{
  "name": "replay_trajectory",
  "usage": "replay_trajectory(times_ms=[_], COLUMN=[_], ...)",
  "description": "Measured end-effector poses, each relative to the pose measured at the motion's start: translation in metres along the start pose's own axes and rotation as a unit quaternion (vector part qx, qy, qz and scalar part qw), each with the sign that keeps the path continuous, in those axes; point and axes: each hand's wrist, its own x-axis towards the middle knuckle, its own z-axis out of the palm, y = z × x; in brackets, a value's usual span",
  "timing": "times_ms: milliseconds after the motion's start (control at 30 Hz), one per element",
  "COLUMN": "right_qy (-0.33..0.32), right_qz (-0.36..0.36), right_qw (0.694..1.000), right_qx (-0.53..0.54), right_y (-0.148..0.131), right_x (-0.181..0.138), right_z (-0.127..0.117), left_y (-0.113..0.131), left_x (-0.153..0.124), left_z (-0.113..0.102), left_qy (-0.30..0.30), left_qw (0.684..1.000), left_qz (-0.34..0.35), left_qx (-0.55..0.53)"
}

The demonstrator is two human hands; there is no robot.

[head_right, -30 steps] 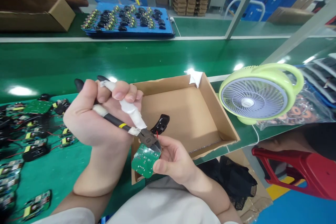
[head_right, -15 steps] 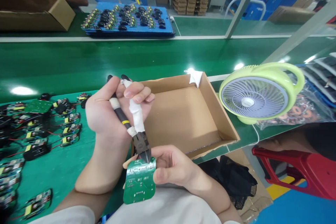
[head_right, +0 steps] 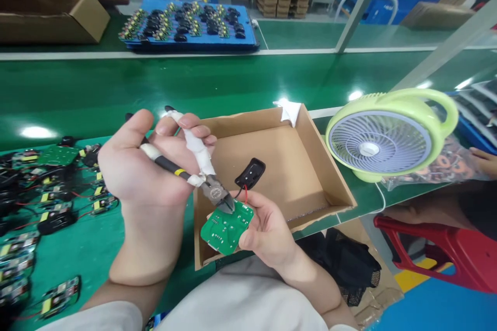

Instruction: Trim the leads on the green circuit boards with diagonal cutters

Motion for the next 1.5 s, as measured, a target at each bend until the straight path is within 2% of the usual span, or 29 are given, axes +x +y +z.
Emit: replay_trajectory(times_ms=[233,367,533,700,900,1067,1333,1500], right_qy=[0.018,0.013,0.022,0.061,0.105,0.111,0.103,0.119], right_qz=[-0.023,-0.035,-0.064,-0.111,-0.185,-0.231,-0.264,-0.281], right_qw=[0.999,0.999,0.998,0.991,0.971,0.959,0.951,0.943], right_qx=[-0.025,-0.013,-0.012,-0.049,-0.106,-0.122,-0.120,-0.134], right_y=[-0.004,-0.004,-0.002,0.001,0.001,0.000,-0.002,0.001], right_x=[0.001,0.001,0.000,-0.002,-0.002,0.000,-0.001,-0.002], right_z=[0.005,0.005,0.003,0.001,0.005,0.009,0.013,0.010], left_y=[0.002,0.004,0.002,-0.001,-0.009,-0.015,-0.018,-0.021], left_x=[-0.002,-0.002,-0.004,-0.007,-0.011,-0.013,-0.012,-0.013], left_z=[0.001,0.007,0.009,0.004,-0.006,-0.013,-0.009,-0.008], left_qy=[0.001,0.045,0.051,0.025,-0.005,-0.030,-0.053,-0.059], left_qw=[1.000,0.999,0.998,0.998,0.994,0.988,0.984,0.985], left_qz=[0.013,0.026,0.042,0.051,0.105,0.147,0.170,0.161], left_qx=[0.023,0.017,0.019,0.002,-0.006,0.023,0.019,0.012])
